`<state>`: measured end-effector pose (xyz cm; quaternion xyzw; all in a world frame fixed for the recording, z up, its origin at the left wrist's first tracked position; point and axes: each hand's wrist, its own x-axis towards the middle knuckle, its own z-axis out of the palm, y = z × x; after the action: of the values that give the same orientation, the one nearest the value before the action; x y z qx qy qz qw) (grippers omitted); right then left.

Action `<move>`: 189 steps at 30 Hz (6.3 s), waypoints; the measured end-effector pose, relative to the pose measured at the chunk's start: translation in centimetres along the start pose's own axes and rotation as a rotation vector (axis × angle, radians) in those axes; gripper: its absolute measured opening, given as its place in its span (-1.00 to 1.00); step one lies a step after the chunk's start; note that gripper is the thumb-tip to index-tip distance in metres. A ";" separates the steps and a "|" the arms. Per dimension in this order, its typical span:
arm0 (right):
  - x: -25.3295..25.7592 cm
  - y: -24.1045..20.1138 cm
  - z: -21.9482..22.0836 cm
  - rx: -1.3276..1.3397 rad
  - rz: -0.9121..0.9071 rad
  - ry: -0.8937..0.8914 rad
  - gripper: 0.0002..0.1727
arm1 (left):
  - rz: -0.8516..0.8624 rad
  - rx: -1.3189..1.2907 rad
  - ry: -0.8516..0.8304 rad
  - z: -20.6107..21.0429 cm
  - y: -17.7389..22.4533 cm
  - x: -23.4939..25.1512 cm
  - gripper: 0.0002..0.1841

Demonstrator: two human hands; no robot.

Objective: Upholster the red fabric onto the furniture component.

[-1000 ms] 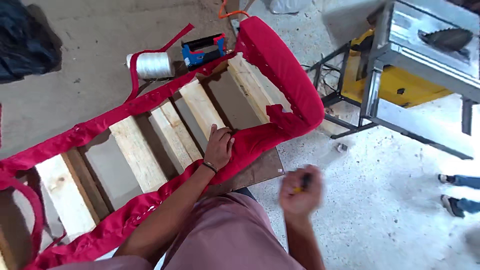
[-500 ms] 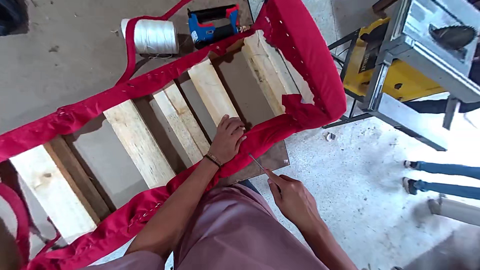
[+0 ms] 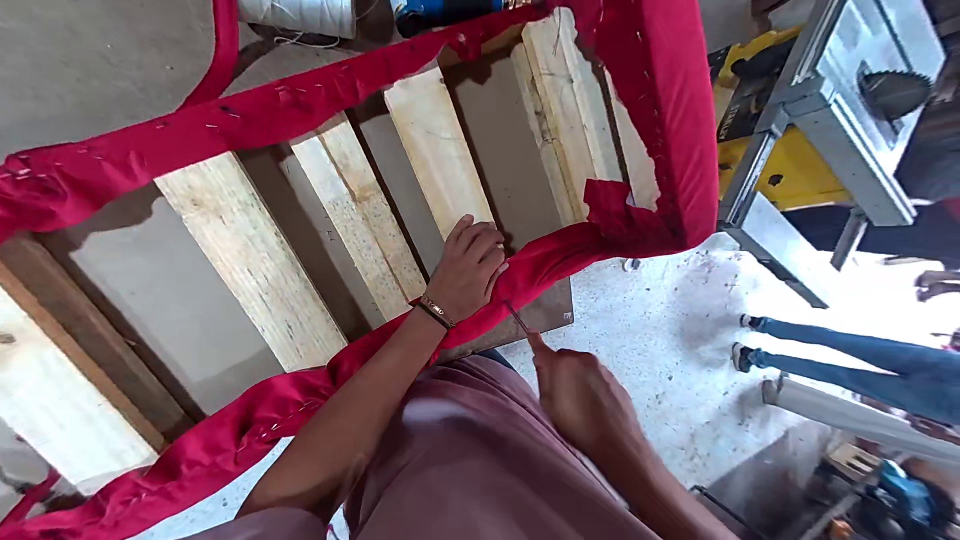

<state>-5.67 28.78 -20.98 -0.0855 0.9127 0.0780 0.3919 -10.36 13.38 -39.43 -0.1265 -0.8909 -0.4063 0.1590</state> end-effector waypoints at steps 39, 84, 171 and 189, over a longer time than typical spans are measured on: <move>0.3 5.5 6.9 0.379 -0.219 0.329 -0.54 | 0.035 0.022 -0.028 -1.4 -0.4 -0.9 -0.76; -1.2 7.6 9.4 1.500 -0.164 0.825 -0.64 | -0.237 0.148 -0.219 -3.6 8.2 0.5 -0.68; 20.5 16.7 -14.5 0.999 -0.633 0.998 -0.64 | -0.658 0.164 -0.315 2.3 3.4 16.2 -0.73; 7.1 18.9 10.1 1.261 -0.374 0.723 -0.58 | -0.455 -0.181 -0.656 1.1 8.0 9.9 -0.64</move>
<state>-7.57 48.65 -31.60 -0.0184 0.8264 -0.5606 0.0492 -16.83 20.26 -30.84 -0.0626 -0.8602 -0.4460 -0.2392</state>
